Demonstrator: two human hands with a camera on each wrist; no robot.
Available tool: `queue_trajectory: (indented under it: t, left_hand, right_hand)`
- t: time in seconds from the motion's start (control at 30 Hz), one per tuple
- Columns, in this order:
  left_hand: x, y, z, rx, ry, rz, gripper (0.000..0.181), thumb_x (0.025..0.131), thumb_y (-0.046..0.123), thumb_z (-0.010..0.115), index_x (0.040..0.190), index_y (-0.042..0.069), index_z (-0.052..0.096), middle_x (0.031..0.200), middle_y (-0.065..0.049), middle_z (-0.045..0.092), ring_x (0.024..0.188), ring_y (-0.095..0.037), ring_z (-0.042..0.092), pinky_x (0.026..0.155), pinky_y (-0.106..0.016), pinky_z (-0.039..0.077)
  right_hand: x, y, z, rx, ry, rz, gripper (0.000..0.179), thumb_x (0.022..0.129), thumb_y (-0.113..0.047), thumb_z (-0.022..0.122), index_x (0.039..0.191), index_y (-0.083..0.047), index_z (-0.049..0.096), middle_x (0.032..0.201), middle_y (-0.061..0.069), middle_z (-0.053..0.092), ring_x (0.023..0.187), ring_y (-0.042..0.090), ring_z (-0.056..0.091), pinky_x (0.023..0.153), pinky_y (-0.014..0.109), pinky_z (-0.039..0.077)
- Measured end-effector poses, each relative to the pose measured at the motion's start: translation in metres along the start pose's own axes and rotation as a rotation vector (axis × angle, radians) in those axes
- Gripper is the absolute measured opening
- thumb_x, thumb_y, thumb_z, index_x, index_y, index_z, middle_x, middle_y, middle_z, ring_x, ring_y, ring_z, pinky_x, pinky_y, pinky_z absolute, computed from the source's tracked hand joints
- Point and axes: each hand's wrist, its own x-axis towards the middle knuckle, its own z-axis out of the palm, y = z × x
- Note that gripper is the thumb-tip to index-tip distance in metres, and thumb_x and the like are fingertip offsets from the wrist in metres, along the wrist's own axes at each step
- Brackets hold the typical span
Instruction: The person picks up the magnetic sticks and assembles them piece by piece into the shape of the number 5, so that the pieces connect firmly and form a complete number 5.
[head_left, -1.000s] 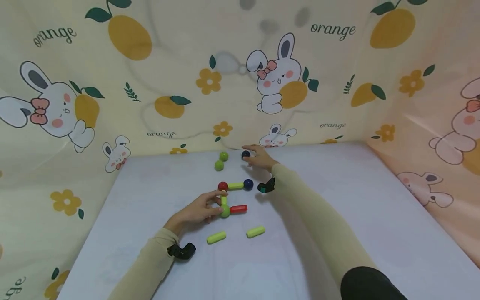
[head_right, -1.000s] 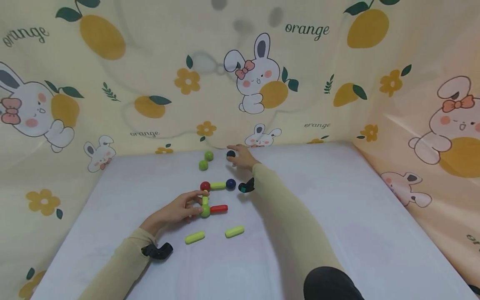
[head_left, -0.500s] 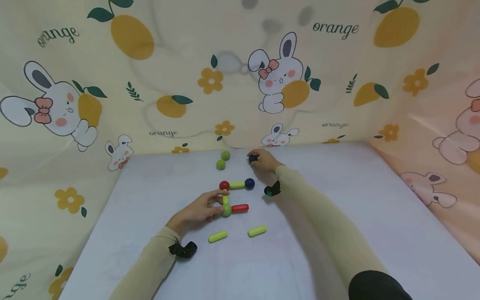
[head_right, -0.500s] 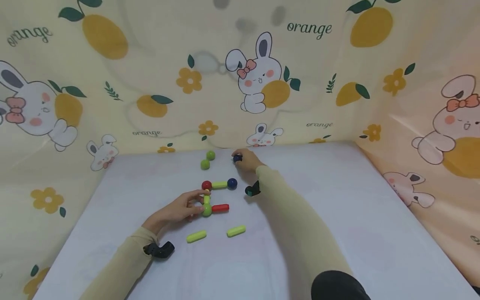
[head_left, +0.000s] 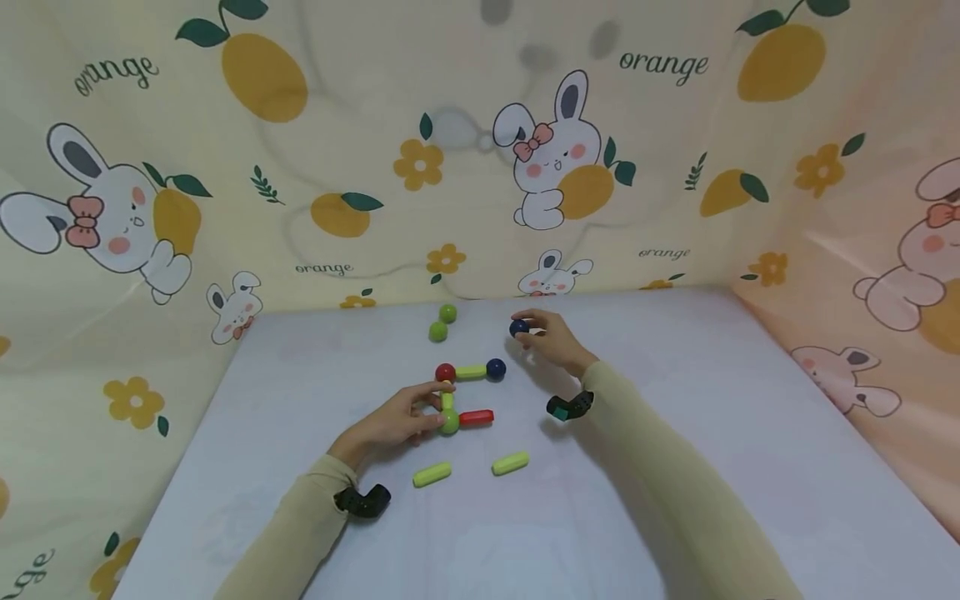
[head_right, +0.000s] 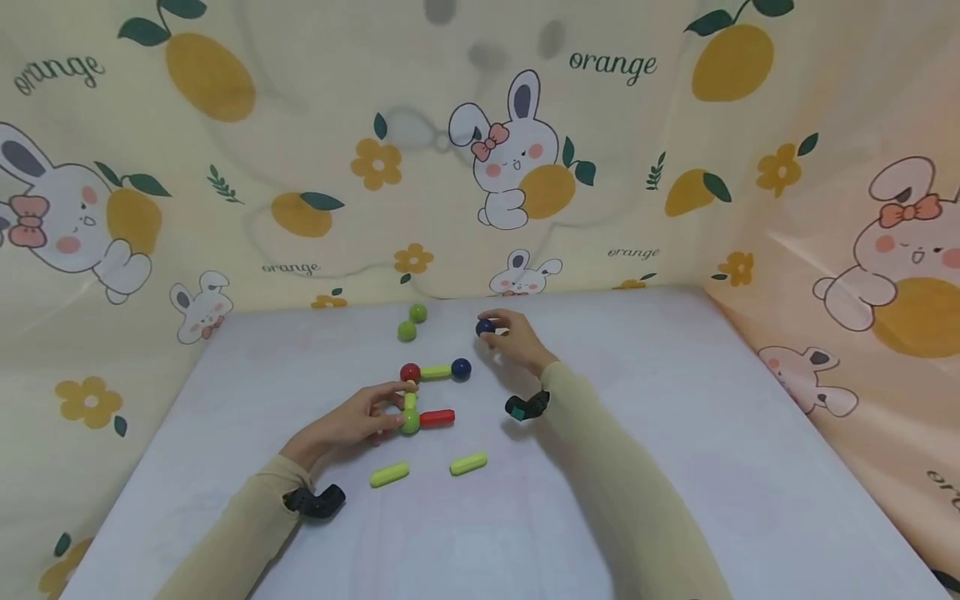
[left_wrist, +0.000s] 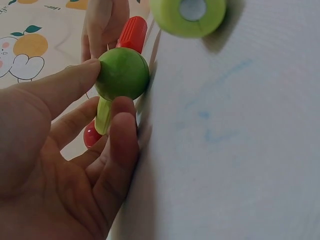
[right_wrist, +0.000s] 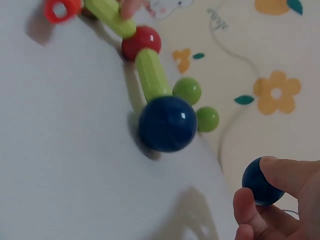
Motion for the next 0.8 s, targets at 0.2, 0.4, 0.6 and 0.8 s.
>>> queue_trajectory:
  t: [0.2, 0.4, 0.6, 0.8]
  left_hand:
    - [0.001, 0.0, 0.001, -0.007, 0.008, -0.006, 0.053, 0.099, 0.015, 0.065, 0.149, 0.013, 0.047, 0.125, -0.016, 0.056, 0.058, -0.014, 0.049, 0.057, -0.025, 0.047]
    - [0.0, -0.003, 0.0, 0.0, 0.005, -0.003, 0.054, 0.099, 0.015, 0.065, 0.15, 0.013, 0.047, 0.125, -0.017, 0.056, 0.057, -0.014, 0.049, 0.058, -0.025, 0.048]
    - [0.004, -0.004, -0.001, 0.0, -0.001, 0.0, 0.053, 0.1, 0.017, 0.064, 0.15, 0.014, 0.047, 0.125, -0.016, 0.056, 0.058, -0.014, 0.05, 0.057, -0.025, 0.048]
    - [0.004, -0.001, 0.0, 0.009, 0.007, -0.01, 0.053, 0.099, 0.017, 0.065, 0.149, 0.014, 0.048, 0.124, -0.016, 0.056, 0.058, -0.015, 0.05, 0.057, -0.025, 0.048]
  right_hand:
    - [-0.023, 0.003, 0.003, 0.039, 0.008, -0.047, 0.044, 0.1, -0.01, 0.061, 0.143, -0.004, 0.052, 0.141, 0.025, 0.057, 0.097, 0.031, 0.067, 0.085, 0.029, 0.054]
    - [-0.041, 0.002, 0.01, 0.047, -0.02, -0.07, 0.044, 0.1, -0.009, 0.062, 0.142, -0.003, 0.052, 0.138, 0.024, 0.059, 0.089, 0.024, 0.067, 0.081, 0.024, 0.052]
    - [-0.059, 0.001, 0.017, 0.036, -0.097, -0.112, 0.041, 0.097, -0.007, 0.066, 0.135, 0.002, 0.054, 0.134, 0.025, 0.061, 0.094, 0.031, 0.071, 0.082, 0.027, 0.053]
    - [-0.07, -0.001, 0.024, -0.053, -0.24, -0.12, 0.032, 0.096, -0.011, 0.068, 0.126, -0.005, 0.058, 0.131, 0.022, 0.064, 0.093, 0.022, 0.068, 0.08, 0.029, 0.051]
